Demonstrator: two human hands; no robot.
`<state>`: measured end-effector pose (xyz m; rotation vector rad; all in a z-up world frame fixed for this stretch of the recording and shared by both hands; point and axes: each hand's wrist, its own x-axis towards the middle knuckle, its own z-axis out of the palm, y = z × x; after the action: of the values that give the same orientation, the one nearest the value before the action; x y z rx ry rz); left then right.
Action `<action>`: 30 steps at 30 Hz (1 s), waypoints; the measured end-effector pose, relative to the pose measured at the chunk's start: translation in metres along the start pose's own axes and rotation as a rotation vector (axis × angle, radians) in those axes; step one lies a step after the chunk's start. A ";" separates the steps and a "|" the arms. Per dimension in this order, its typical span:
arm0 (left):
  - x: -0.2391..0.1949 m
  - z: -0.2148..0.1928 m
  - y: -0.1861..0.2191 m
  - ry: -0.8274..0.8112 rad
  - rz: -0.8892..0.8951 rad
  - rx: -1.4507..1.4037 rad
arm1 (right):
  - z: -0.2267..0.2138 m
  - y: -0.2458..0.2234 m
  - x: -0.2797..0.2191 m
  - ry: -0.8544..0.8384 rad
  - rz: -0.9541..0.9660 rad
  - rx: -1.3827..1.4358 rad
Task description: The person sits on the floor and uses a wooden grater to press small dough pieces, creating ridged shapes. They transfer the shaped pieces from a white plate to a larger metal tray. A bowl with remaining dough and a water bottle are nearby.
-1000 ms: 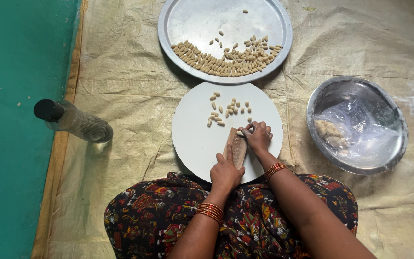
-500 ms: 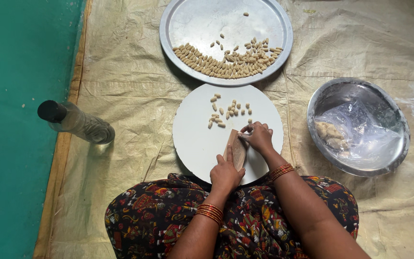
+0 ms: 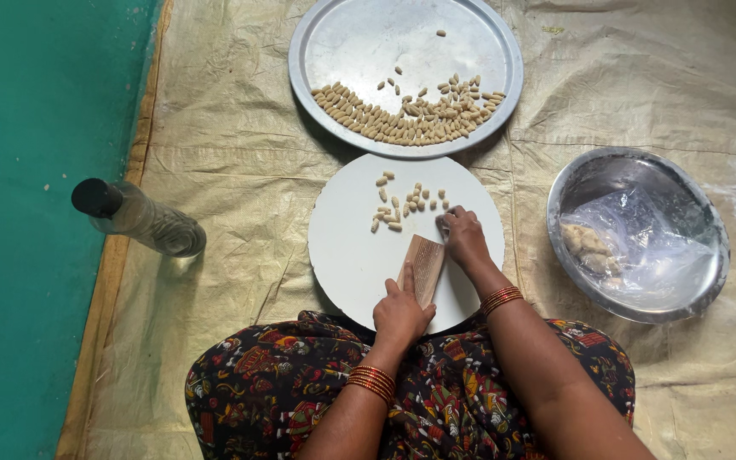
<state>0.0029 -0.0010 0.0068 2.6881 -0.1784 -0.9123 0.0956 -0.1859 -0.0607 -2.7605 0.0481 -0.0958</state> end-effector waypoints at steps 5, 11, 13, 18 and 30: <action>0.002 0.002 -0.001 0.005 0.002 0.004 | -0.001 0.004 0.005 -0.103 0.258 0.327; 0.002 0.003 -0.001 0.006 -0.005 -0.015 | -0.016 0.009 0.006 -0.110 0.419 1.013; 0.002 0.002 -0.002 0.007 -0.007 -0.020 | -0.021 0.007 0.003 -0.119 0.393 1.108; 0.000 0.002 -0.002 0.029 0.005 -0.016 | -0.028 0.004 -0.007 -0.121 0.368 1.112; 0.000 0.003 -0.003 0.007 0.007 0.004 | -0.017 -0.001 -0.023 -0.188 0.431 0.853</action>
<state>0.0013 0.0011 0.0035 2.6924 -0.1882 -0.9015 0.0709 -0.1904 -0.0457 -1.8478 0.4383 0.2116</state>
